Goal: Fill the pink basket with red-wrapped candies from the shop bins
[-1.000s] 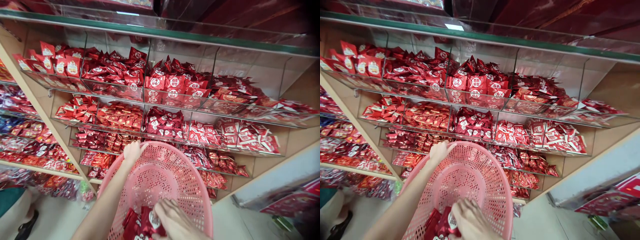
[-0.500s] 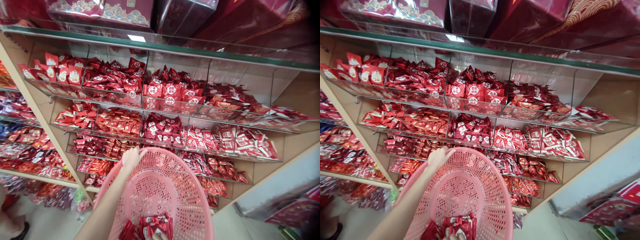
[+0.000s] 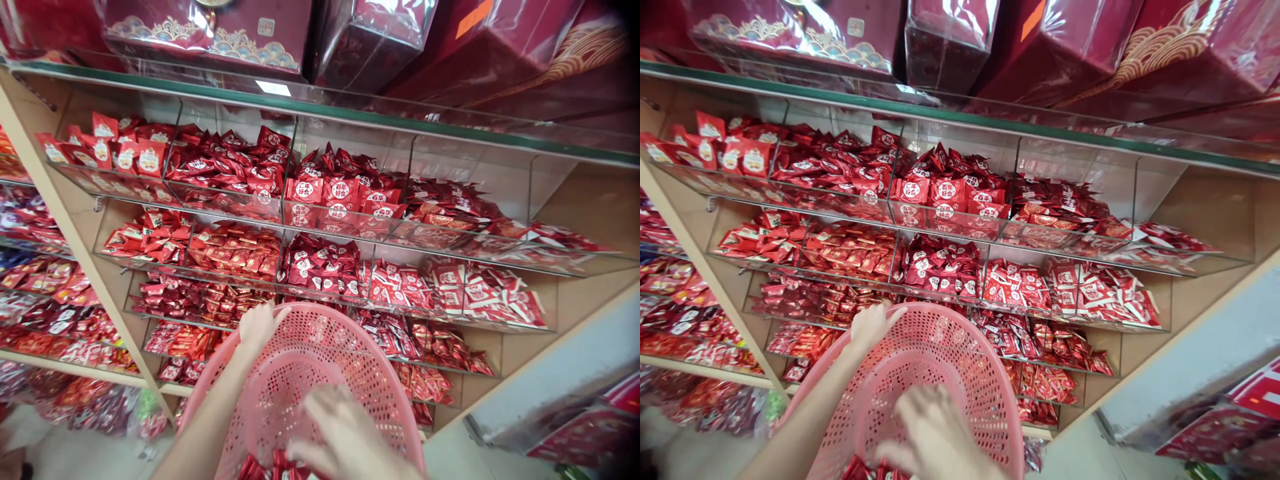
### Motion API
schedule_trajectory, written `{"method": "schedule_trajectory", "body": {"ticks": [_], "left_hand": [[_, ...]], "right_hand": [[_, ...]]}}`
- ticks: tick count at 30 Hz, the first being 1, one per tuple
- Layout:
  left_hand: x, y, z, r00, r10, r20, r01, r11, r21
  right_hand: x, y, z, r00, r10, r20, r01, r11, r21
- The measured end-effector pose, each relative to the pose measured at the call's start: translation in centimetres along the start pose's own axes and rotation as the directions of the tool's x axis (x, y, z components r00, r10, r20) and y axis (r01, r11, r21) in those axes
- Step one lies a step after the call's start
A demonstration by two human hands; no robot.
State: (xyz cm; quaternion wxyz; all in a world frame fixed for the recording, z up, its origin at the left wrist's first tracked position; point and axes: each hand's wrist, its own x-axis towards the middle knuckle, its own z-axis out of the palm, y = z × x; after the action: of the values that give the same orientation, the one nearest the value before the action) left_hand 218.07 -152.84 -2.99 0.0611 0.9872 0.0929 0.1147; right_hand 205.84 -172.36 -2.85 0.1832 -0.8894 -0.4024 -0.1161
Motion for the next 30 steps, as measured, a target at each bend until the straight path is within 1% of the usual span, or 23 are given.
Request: {"method": "schedule_trajectory", "body": {"ticks": [2,4,5,7,9,11,13,16,20,24,27,30], "left_hand": [[0.0,0.0,0.1,1.0,0.013,-0.008,-0.013,1.0,-0.002],[0.0,0.0,0.0,1.0,0.02,-0.007,-0.02,1.0,-0.001],[0.0,0.1,-0.1,1.0,0.022,-0.007,-0.022,1.0,0.001],[0.0,0.2,-0.3,1.0,0.025,-0.007,-0.025,1.0,0.004],[-0.1,0.4,-0.5,1.0,0.026,-0.011,-0.026,1.0,0.004],[-0.2,0.4,-0.5,0.999,0.029,-0.016,-0.029,1.0,0.002],[-0.3,0.3,-0.5,0.999,0.028,-0.022,-0.028,1.0,0.003],[-0.4,0.1,-0.4,1.0,0.023,-0.017,-0.023,1.0,0.0],[-0.6,0.0,-0.8,1.0,0.006,0.008,-0.006,1.0,0.001],[-0.8,0.0,-1.2,0.999,-0.029,0.029,0.029,0.999,0.016],[-0.8,-0.2,-1.2,0.999,-0.025,0.024,0.024,0.999,0.022],[-0.7,-0.5,-1.0,1.0,-0.006,0.007,0.006,1.0,0.027]], "right_hand": [[3.2,2.1,-4.4,0.991,0.115,-0.074,-0.116,0.993,-0.017],[6.2,4.7,-7.5,0.969,0.175,-0.174,-0.19,0.979,-0.074],[7.6,6.1,-8.4,0.952,0.217,-0.215,-0.243,0.964,-0.104],[10.0,8.6,-9.2,0.914,0.318,-0.25,-0.36,0.921,-0.145],[12.0,10.5,-9.1,0.88,0.42,-0.221,-0.459,0.872,-0.169],[13.4,11.7,-8.8,0.845,0.508,-0.167,-0.534,0.824,-0.191],[14.4,12.3,-8.4,0.808,0.575,-0.127,-0.589,0.782,-0.203],[15.5,12.8,-7.9,0.755,0.646,-0.108,-0.654,0.734,-0.181],[16.6,13.6,-7.2,0.691,0.718,-0.085,-0.723,0.688,-0.068],[17.3,14.2,-6.8,0.62,0.782,-0.067,-0.775,0.623,0.107],[17.4,14.3,-6.7,0.591,0.804,-0.068,-0.784,0.592,0.186],[17.4,14.3,-6.5,0.563,0.824,-0.066,-0.775,0.554,0.306]]}}
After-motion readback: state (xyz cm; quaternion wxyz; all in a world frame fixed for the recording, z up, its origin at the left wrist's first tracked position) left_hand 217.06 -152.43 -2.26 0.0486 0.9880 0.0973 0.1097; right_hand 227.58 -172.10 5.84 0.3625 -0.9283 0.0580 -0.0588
